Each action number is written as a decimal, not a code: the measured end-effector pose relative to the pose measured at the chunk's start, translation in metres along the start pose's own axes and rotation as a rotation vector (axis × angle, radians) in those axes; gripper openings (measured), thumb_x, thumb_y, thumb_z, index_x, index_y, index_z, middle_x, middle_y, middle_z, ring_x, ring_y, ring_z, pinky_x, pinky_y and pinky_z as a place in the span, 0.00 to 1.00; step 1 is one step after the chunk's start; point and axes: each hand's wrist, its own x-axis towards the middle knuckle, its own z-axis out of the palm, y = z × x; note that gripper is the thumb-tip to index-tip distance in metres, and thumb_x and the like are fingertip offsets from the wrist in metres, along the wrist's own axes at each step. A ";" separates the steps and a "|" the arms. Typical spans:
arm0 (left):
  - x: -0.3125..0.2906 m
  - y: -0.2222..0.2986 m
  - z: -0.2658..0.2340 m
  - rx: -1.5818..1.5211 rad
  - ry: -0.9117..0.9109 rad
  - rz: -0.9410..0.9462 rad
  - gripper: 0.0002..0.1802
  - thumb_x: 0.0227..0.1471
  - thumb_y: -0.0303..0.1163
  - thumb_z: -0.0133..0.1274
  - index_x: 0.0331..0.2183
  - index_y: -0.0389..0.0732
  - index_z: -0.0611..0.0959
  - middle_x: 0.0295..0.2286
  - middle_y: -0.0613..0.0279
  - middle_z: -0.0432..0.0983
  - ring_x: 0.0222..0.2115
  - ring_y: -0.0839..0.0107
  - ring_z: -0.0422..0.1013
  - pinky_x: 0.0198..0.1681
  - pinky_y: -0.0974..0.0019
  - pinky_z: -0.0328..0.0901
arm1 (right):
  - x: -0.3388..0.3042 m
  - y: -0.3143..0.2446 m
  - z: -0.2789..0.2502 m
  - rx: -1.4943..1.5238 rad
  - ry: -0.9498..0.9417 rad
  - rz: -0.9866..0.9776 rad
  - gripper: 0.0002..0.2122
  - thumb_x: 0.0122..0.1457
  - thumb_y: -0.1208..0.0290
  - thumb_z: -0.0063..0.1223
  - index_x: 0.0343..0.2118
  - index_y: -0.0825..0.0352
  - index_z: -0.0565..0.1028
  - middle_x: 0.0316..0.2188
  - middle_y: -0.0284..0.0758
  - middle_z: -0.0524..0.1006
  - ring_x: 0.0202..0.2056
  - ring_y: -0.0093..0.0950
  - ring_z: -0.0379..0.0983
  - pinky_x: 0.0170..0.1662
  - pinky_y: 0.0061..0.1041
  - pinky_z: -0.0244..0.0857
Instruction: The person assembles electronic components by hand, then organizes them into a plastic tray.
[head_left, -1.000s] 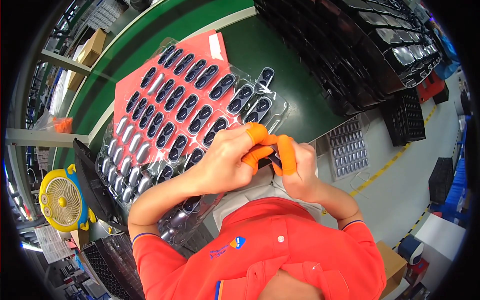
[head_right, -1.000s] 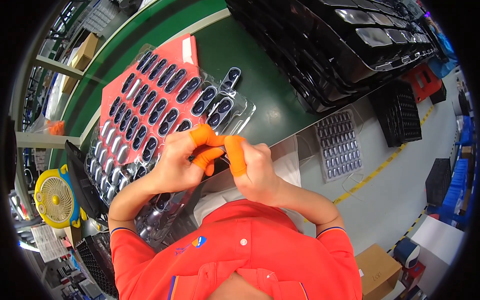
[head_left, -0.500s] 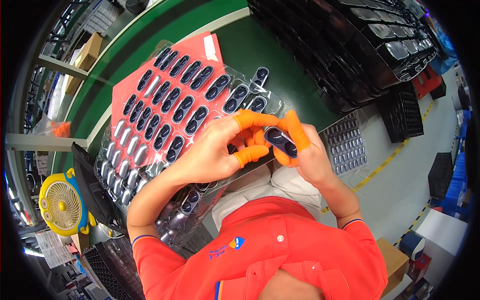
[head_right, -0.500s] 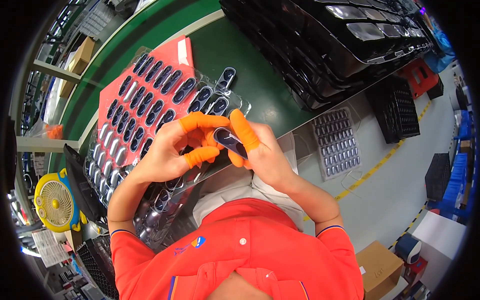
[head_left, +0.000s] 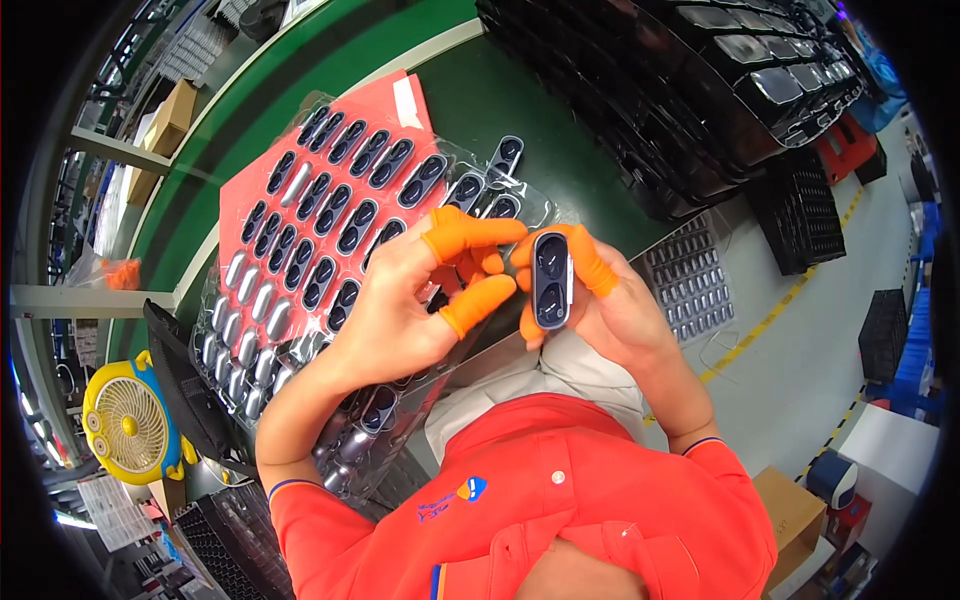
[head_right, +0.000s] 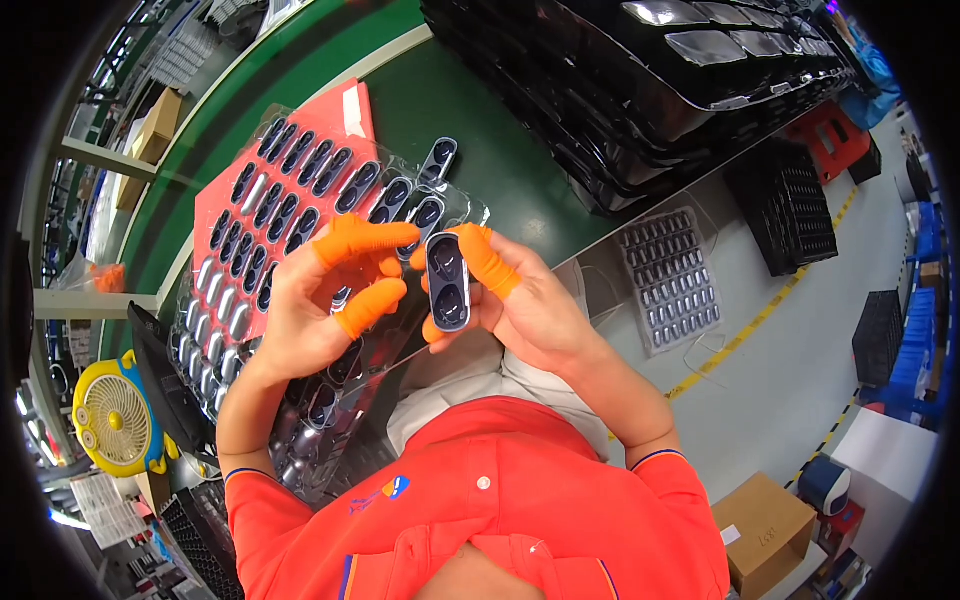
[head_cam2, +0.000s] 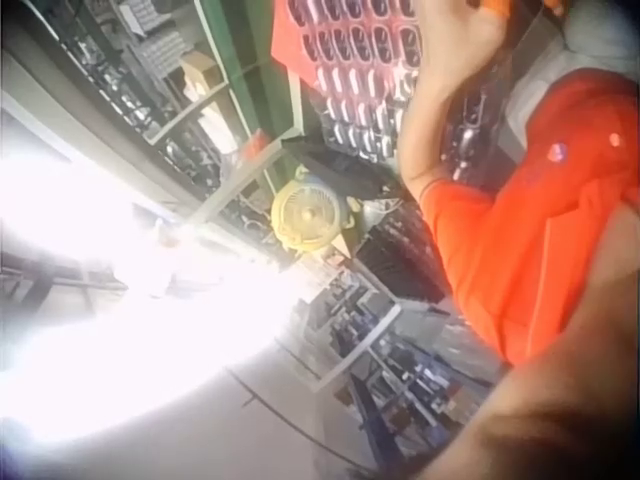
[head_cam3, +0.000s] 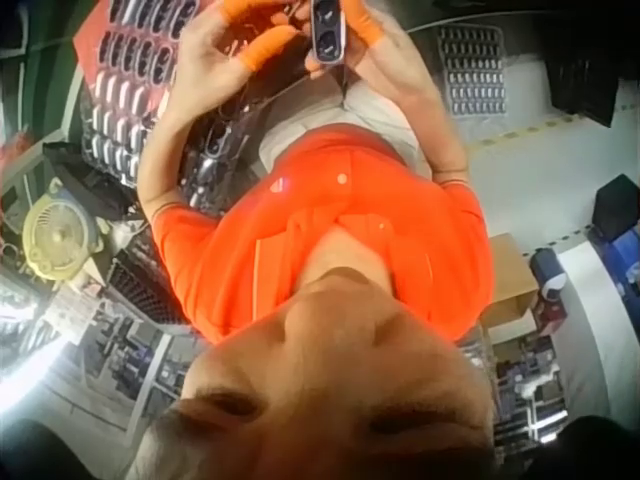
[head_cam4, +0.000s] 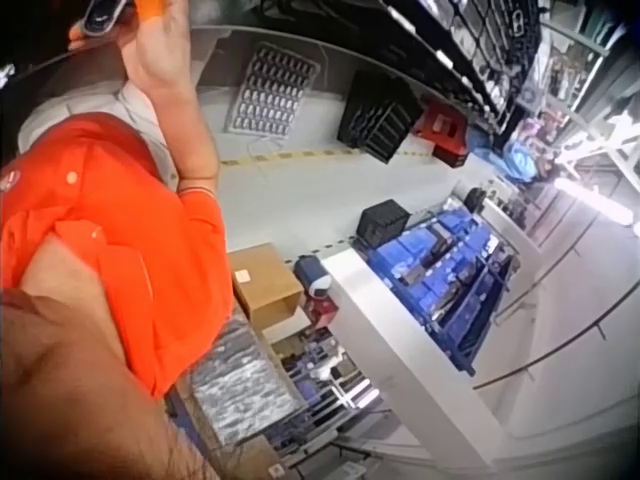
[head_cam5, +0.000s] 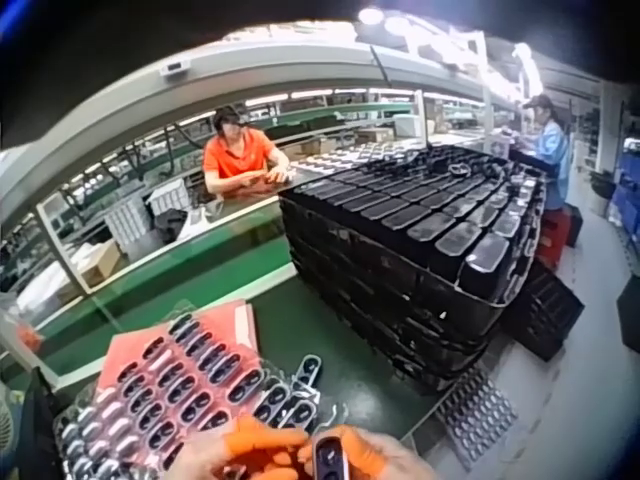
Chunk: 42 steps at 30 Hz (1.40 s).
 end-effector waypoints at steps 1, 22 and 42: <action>-0.001 0.002 0.001 0.070 0.003 0.059 0.23 0.40 0.24 0.59 0.43 0.37 0.75 0.27 0.61 0.69 0.21 0.76 0.67 0.22 0.75 0.63 | 0.000 0.003 -0.001 -0.010 0.029 -0.045 0.21 0.61 0.55 0.37 0.44 0.72 0.66 0.33 0.37 0.73 0.32 0.26 0.72 0.36 0.25 0.68; -0.017 0.012 0.025 0.255 0.111 0.203 0.30 0.36 0.30 0.63 0.44 0.36 0.71 0.32 0.55 0.66 0.22 0.66 0.69 0.20 0.68 0.66 | -0.002 0.019 -0.003 -0.148 -0.077 -0.393 0.18 0.57 0.63 0.47 0.45 0.71 0.67 0.41 0.36 0.71 0.42 0.25 0.70 0.47 0.27 0.64; -0.035 0.021 -0.008 -0.267 -0.022 -0.324 0.18 0.39 0.23 0.60 0.36 0.37 0.73 0.31 0.63 0.69 0.32 0.76 0.68 0.33 0.73 0.65 | -0.005 0.040 0.014 -0.609 -0.012 -0.559 0.15 0.49 0.78 0.57 0.39 0.76 0.71 0.36 0.36 0.71 0.38 0.25 0.69 0.43 0.23 0.64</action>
